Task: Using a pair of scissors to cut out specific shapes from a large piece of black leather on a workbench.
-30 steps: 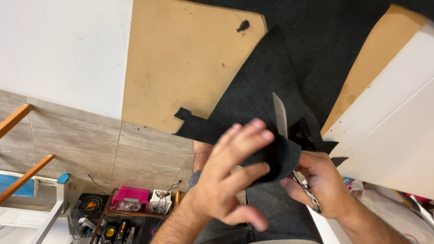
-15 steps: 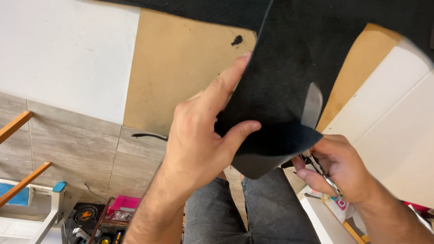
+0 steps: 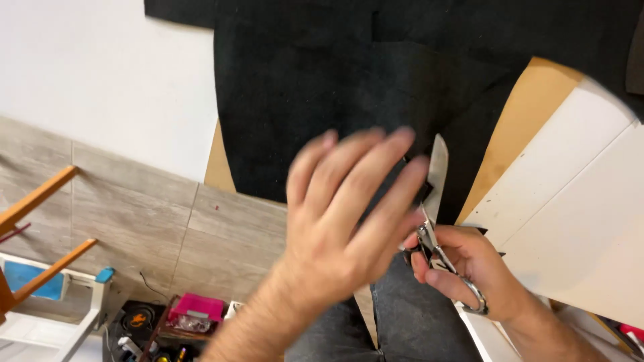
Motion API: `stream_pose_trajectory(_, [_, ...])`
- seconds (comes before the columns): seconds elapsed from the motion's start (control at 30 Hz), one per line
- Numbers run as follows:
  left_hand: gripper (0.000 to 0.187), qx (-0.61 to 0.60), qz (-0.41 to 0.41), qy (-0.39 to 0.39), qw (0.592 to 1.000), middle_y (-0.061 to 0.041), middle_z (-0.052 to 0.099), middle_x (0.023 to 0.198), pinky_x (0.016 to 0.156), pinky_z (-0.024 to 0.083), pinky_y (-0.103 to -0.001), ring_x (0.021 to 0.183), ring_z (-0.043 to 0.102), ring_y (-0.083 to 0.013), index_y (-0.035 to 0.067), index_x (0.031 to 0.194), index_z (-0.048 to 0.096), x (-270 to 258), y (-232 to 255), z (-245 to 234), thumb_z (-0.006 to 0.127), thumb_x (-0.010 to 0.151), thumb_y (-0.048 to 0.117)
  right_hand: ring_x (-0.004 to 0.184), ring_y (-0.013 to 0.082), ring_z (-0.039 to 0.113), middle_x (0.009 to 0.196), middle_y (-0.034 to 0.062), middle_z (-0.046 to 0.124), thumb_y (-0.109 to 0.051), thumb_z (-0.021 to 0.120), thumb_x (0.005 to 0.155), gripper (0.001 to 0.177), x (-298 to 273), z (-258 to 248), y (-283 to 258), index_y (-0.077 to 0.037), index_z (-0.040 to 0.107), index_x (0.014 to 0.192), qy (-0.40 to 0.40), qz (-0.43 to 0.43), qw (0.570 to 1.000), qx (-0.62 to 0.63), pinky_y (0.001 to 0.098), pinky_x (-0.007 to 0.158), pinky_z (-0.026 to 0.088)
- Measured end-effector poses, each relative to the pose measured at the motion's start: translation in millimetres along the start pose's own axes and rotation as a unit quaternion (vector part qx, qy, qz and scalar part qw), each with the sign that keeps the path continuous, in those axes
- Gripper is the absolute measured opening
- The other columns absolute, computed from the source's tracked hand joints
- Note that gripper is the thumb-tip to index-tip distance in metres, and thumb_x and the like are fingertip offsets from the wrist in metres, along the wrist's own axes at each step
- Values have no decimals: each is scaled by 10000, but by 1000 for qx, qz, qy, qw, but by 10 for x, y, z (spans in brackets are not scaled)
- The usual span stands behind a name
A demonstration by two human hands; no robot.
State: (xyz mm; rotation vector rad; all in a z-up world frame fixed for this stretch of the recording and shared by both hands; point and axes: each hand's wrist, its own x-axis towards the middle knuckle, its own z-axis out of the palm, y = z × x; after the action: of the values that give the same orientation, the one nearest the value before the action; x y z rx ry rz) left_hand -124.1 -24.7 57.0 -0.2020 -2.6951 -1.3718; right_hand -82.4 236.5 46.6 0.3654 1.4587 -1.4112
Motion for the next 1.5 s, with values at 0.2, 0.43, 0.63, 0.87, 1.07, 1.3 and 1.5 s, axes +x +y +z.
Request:
stream_pose_trajectory(0.2, [910,49,-158,-32,986,-300,373,1620,1263,319,-665,1542,384,-546,-47,1530,332,-770,86,829,837,825,228,633,151,647,749,90,717,-105,709,761,310,163,-125,-162,34,688,1038,-31,-70,994,-79,252,611,541])
stream_pose_trajectory(0.43, [441,43,-154,35,986,-271,475,1525,1213,371,-628,1458,473,-470,-96,1348,592,-673,156,883,661,928,17,571,137,661,685,62,760,-96,753,700,340,173,-376,-432,19,747,1020,-25,-16,971,-238,244,574,571])
stream_pose_trajectory(0.63, [220,28,-68,37,997,-236,662,1343,1116,520,-503,1301,631,-394,-74,1157,724,-785,76,499,688,952,-4,501,133,690,588,41,796,-142,760,663,316,345,-355,-650,-12,791,950,-55,18,933,-355,257,525,591])
stream_pose_trajectory(0.87, [196,12,-26,1,1000,-197,669,1347,1102,528,-500,1298,636,-369,-35,1148,750,-932,-19,398,726,960,15,470,134,647,584,20,787,-174,777,665,231,502,-182,-744,-48,792,858,-80,8,906,-415,268,462,535])
stream_pose_trajectory(1.07, [200,-23,-36,-1,999,-208,668,1348,1112,515,-495,1304,630,-373,-43,1144,749,-952,-40,400,714,963,36,483,127,635,595,2,756,-166,753,651,158,517,-117,-716,-63,737,770,-78,-14,912,-403,265,479,519])
stream_pose_trajectory(1.3, [188,-38,-39,-4,999,-216,675,1334,1098,538,-490,1286,646,-383,-47,1128,748,-953,-55,386,720,957,28,487,127,635,585,-1,753,-153,767,625,176,536,-81,-706,-69,739,778,-63,-16,904,-422,270,491,513])
stream_pose_trajectory(1.5, [173,-39,-43,-3,998,-207,680,1327,1093,546,-480,1284,646,-373,-39,1118,751,-954,-59,386,723,959,23,447,145,631,572,11,755,-125,762,640,219,509,-49,-650,-57,751,848,-30,-3,894,-447,282,457,501])
